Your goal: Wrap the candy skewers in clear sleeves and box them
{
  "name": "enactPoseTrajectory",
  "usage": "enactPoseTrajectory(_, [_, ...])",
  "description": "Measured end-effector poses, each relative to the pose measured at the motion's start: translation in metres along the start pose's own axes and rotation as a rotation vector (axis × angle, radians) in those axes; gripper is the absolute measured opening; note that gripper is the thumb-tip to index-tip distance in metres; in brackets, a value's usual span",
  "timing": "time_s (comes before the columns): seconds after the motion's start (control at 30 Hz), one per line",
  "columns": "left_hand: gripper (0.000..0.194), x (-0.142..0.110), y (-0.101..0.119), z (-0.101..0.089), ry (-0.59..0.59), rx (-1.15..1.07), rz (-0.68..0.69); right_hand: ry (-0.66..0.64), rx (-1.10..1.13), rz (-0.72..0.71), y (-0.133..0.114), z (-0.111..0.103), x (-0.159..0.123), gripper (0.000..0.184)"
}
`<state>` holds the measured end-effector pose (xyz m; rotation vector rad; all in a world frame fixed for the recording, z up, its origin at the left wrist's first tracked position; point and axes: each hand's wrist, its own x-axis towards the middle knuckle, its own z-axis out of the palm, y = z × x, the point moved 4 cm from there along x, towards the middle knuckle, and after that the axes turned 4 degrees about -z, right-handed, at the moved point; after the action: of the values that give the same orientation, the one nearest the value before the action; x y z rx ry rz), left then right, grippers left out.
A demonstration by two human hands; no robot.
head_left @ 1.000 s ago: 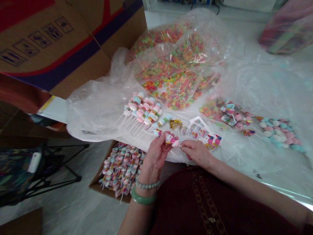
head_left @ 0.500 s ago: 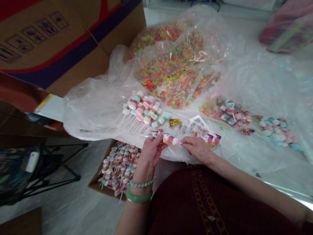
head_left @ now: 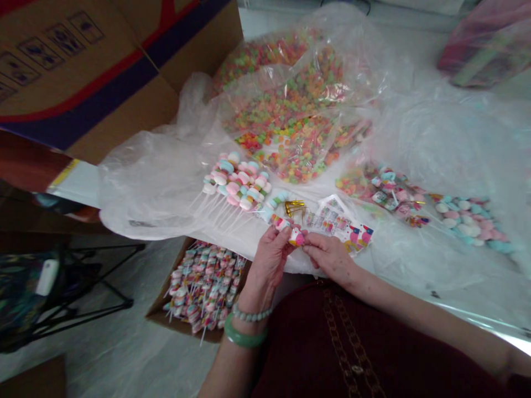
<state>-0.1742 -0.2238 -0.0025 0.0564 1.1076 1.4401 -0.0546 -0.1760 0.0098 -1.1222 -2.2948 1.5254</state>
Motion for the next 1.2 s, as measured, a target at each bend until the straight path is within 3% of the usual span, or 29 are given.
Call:
enactPoseTrajectory(0.1, [0.028,0.001,0.001,0.003,-0.008,-0.052,-0.007,0.03,0.131,0.024,0.001,-0.002,0.0,0.019])
enactPoseTrajectory(0.23, [0.031,0.002,0.009,-0.003,0.043,-0.079,0.065,0.132,0.03,-0.019,0.006,-0.012,-0.002,0.012])
enactPoseTrajectory(0.43, [0.027,0.001,0.006,-0.004,0.105,0.158,0.136,0.137,0.005,0.019,0.009,-0.014,-0.001,0.011])
enactPoseTrajectory(0.6, [0.022,0.001,0.004,0.001,0.122,0.258,0.206,0.208,0.038,-0.01,0.001,-0.01,-0.003,0.052])
enactPoseTrajectory(0.83, [0.026,-0.006,-0.006,0.002,0.082,0.172,0.061,0.294,-0.014,-0.117,-0.003,-0.01,-0.011,0.053])
enactPoseTrajectory(0.97, [0.025,-0.011,-0.008,0.006,0.052,0.09,0.054,0.269,0.046,-0.067,-0.001,-0.008,-0.01,0.059])
enactPoseTrajectory(1.2, [0.034,-0.028,-0.034,0.029,-0.169,0.056,-0.263,0.288,0.218,-0.009,0.01,-0.008,0.004,0.056])
